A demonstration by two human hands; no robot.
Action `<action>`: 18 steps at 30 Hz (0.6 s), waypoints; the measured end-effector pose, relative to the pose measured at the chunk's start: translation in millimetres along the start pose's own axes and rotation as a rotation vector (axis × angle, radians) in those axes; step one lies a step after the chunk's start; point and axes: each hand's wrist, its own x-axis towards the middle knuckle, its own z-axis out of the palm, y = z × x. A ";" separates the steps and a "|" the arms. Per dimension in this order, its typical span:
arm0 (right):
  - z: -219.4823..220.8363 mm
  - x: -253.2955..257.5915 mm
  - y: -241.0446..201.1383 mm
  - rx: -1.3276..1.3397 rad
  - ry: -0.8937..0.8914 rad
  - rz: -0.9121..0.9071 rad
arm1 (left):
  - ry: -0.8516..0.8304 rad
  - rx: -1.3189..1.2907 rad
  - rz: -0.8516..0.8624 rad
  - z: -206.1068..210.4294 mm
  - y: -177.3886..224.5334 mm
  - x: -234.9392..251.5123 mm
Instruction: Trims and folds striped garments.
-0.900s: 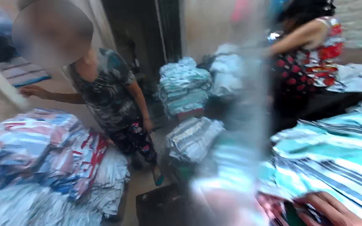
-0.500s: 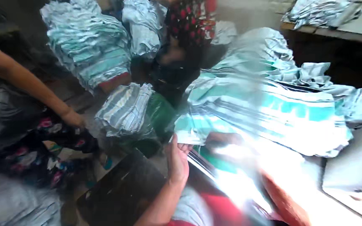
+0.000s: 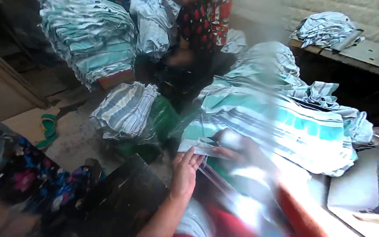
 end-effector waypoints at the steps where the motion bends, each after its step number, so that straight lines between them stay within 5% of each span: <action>1: -1.3 1.2 -4.5 0.045 -0.011 0.024 | 0.007 -0.018 -0.010 -0.5 0.0 -0.2; 8: 29.9 6.3 7.4 0.314 -0.022 0.049 | -0.003 -0.034 0.001 -4.2 -1.5 7.3; 18: 29.1 -2.6 1.9 -0.001 -0.035 0.068 | 0.027 -0.067 0.036 -5.9 3.7 9.7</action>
